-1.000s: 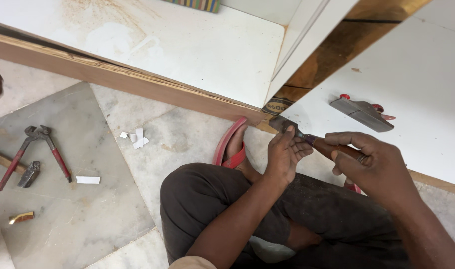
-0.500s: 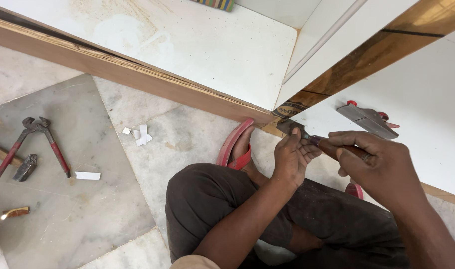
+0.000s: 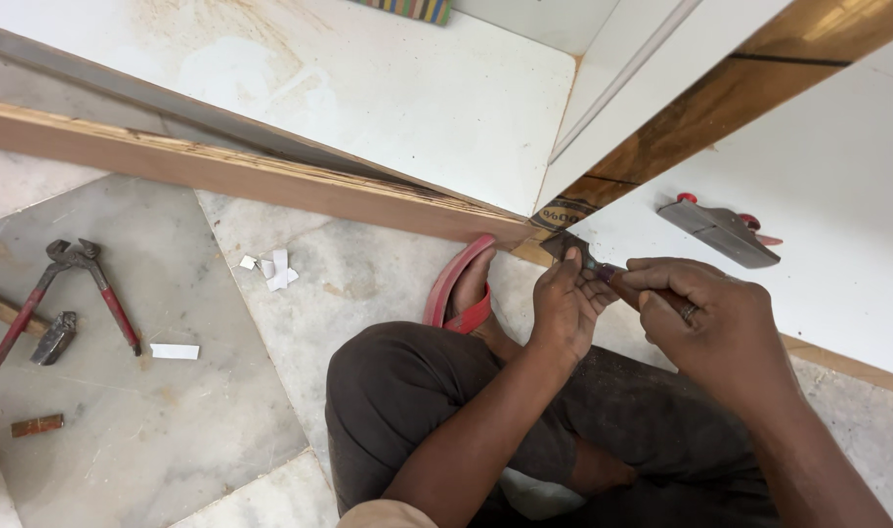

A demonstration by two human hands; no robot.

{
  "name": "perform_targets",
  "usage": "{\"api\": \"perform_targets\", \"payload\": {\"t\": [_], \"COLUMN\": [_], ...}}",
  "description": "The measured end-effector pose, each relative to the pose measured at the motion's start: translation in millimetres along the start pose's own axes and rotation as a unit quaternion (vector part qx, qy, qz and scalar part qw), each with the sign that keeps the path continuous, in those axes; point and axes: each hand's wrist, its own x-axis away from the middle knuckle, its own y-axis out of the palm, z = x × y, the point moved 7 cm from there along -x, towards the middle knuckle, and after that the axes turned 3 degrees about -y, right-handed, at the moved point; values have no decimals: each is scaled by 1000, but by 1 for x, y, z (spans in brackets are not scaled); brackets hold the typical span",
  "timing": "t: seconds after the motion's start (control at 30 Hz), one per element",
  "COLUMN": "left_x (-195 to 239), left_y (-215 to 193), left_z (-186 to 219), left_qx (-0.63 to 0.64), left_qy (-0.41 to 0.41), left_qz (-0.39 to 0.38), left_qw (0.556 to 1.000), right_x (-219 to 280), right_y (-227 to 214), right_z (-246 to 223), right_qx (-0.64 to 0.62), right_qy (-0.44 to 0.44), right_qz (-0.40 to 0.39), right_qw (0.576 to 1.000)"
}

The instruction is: The person sits on the floor and uses a chisel to carve and shape the edge of a wooden trim piece attached to a white cabinet. They repeatedly scrape the wood surface, removing shavings, while occasionally pausing to inspect the edge.

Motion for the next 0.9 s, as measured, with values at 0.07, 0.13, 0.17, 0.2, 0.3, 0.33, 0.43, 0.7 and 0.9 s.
{"api": "perform_targets", "payload": {"t": [0.07,0.13,0.17,0.2,0.3,0.33,0.43,0.7,0.9], "left_x": [1,4,6,9,6,7,12,16,17], "left_y": [-1,-4,-5,-6,-1,-2,-5,-4,-4], "left_z": [-3,-3,-2,-1,0,-1,-1,2,-1], "left_qx": [-12,-17,-21,-24,-34,-40,-49,-52,-51], "left_qy": [-11,-7,-3,1,-1,-7,-8,-7,4], "left_qz": [4,16,22,28,26,34,49,78,50], "left_qw": [1000,1000,1000,999,999,999,998,996,997], "right_x": [5,5,7,11,17,20,23,33,37], "right_y": [-1,4,6,8,7,9,9,19,15], "right_z": [2,1,1,2,3,3,3,4,4], "right_qx": [14,25,30,33,42,41,24,47,42], "right_qy": [15,3,-2,6,13,13,-14,-16,-20], "right_qz": [3,5,10,11,19,21,33,50,43], "right_qw": [1000,1000,1000,999,999,999,999,998,998]}}
